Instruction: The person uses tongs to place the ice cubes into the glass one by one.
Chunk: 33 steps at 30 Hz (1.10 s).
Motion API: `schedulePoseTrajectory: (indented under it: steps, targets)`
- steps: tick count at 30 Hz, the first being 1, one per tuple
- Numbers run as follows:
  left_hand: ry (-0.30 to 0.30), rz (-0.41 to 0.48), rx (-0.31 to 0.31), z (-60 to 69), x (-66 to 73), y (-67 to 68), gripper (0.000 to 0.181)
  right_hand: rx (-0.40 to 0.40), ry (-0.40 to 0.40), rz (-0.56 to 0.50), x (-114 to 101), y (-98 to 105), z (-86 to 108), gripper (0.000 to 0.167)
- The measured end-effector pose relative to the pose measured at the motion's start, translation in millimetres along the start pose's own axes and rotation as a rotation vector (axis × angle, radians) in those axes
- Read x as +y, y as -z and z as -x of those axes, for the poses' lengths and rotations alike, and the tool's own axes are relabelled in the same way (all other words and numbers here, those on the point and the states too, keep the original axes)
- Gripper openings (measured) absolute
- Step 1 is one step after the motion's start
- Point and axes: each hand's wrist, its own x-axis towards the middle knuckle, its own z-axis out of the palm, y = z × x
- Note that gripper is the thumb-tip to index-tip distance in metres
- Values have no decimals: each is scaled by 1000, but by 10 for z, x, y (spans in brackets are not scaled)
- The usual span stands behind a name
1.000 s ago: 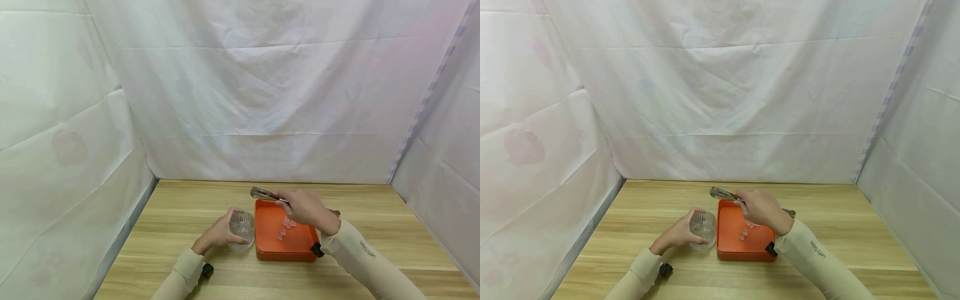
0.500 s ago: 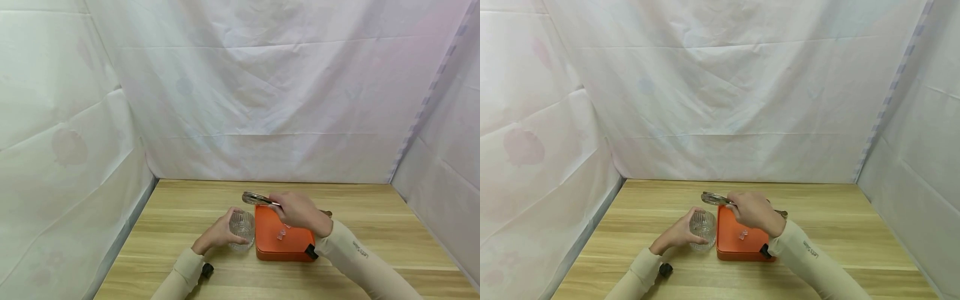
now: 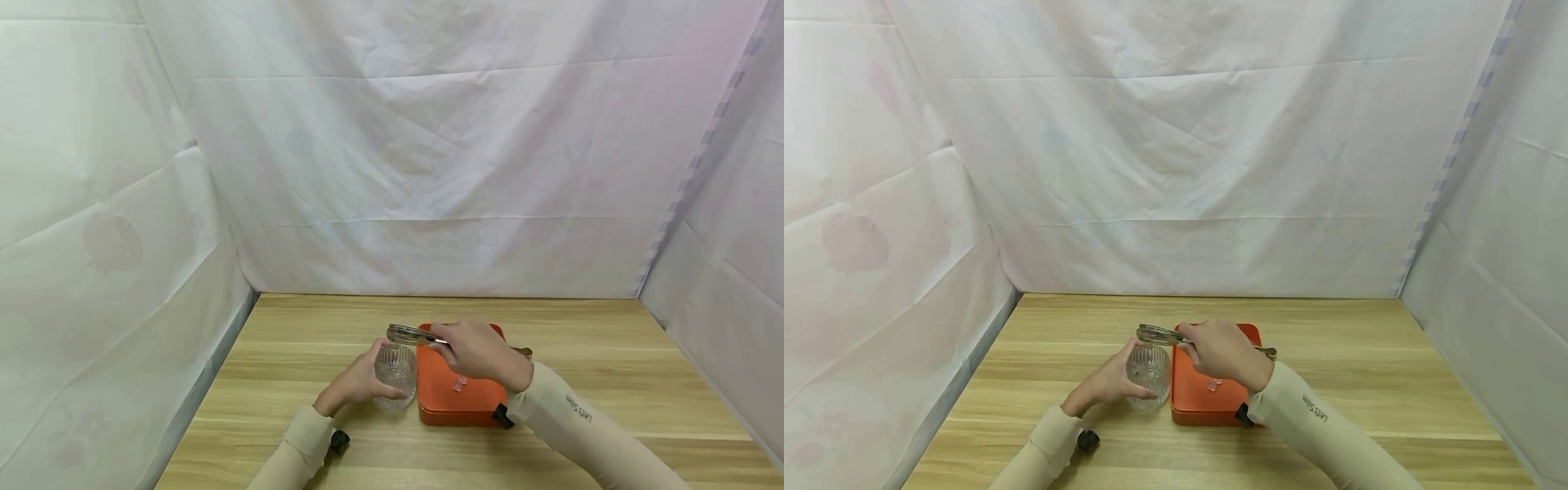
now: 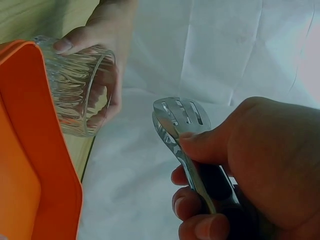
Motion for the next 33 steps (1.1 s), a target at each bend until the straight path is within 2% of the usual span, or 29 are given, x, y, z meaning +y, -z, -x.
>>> schedulePoseTrajectory:
  steps: [7, 14, 22, 30, 33]
  targets:
    - [18, -6, -1, -5, 0, 3, 92, -13, -11, 9, -22, -5, 2, 9]
    - [9, 0, -3, -5, 4, 3, 88, -47, -33, 0, -44, -6, 1, 12]
    - [32, 29, 1, 11, 10, -5, 111, -80, -61, -28, -48, -35, 1, 11]
    - [26, 29, 1, 13, 16, -7, 116, -81, -59, -35, -43, -58, 11, 12]
    - [26, 26, 4, 14, 21, -9, 113, -85, -62, -29, -47, -57, 14, 14]
